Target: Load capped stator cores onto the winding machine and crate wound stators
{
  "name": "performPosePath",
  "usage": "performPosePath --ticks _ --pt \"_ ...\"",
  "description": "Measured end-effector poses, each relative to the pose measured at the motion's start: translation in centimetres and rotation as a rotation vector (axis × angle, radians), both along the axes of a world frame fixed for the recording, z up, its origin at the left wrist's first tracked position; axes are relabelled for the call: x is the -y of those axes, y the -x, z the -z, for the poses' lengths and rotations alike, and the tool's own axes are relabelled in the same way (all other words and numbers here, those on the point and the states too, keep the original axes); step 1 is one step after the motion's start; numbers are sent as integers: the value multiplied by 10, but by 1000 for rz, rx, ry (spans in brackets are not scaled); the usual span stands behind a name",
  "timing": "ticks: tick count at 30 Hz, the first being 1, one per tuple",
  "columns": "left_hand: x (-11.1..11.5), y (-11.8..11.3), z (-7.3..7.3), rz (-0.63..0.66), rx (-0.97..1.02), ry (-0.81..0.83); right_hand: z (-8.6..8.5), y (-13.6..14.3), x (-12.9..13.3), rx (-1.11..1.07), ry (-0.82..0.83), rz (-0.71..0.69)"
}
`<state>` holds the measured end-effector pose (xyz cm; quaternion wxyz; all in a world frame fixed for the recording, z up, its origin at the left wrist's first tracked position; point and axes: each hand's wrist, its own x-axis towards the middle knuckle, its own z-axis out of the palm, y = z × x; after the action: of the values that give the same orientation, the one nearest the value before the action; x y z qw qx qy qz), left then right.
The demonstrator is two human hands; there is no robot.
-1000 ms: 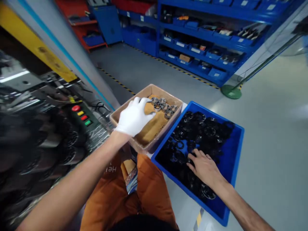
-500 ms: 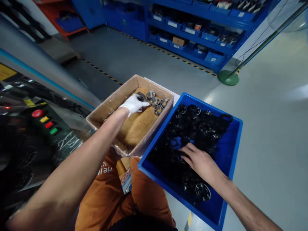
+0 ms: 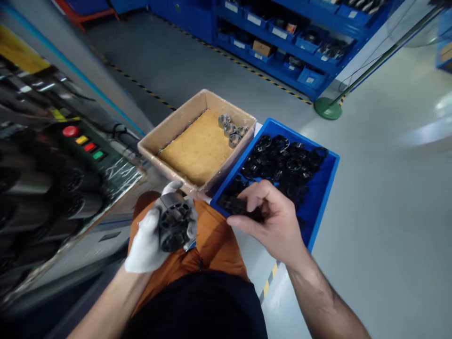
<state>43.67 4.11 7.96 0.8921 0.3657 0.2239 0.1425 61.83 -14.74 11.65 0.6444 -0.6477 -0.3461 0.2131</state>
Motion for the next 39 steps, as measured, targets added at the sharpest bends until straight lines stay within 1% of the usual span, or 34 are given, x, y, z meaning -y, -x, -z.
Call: performPosePath --ticks 2,3,5,7,10,12,15,17,20,22,27,30,35,39 --pt "17 25 1 -108 -17 7 -14 31 -11 123 -37 -138" --pt "23 35 -1 -169 -46 -1 -19 46 -15 175 -54 -173" --pt "30 50 -8 -251 -114 -21 -27 72 -20 243 -78 -186" --pt "30 61 -14 -258 -137 -16 -33 93 -24 287 -45 -196" --pt "28 75 -21 -270 -113 8 -38 111 -36 428 43 -262" --pt "28 85 -23 -267 -67 33 -38 118 -47 579 73 -245" --pt "33 98 -25 -207 15 86 -32 126 -63 717 73 -149" --pt "35 105 -24 -203 24 84 -27 132 -68 714 6 -115" --pt "35 112 -23 -242 -3 6 -22 141 -70 674 -52 -125" --pt "33 115 -23 -246 -17 -49 -21 145 -70 675 -41 -130" --pt "28 115 -27 -235 -70 -128 -20 147 -70 717 -14 -69" --pt "27 115 -27 -214 -68 -140 -15 148 -69 748 -7 -38" --pt "27 116 -23 -236 -66 -178 0 152 -72 755 -78 77" --pt "26 115 -22 -149 -63 -82 4 148 -73 824 -85 48"
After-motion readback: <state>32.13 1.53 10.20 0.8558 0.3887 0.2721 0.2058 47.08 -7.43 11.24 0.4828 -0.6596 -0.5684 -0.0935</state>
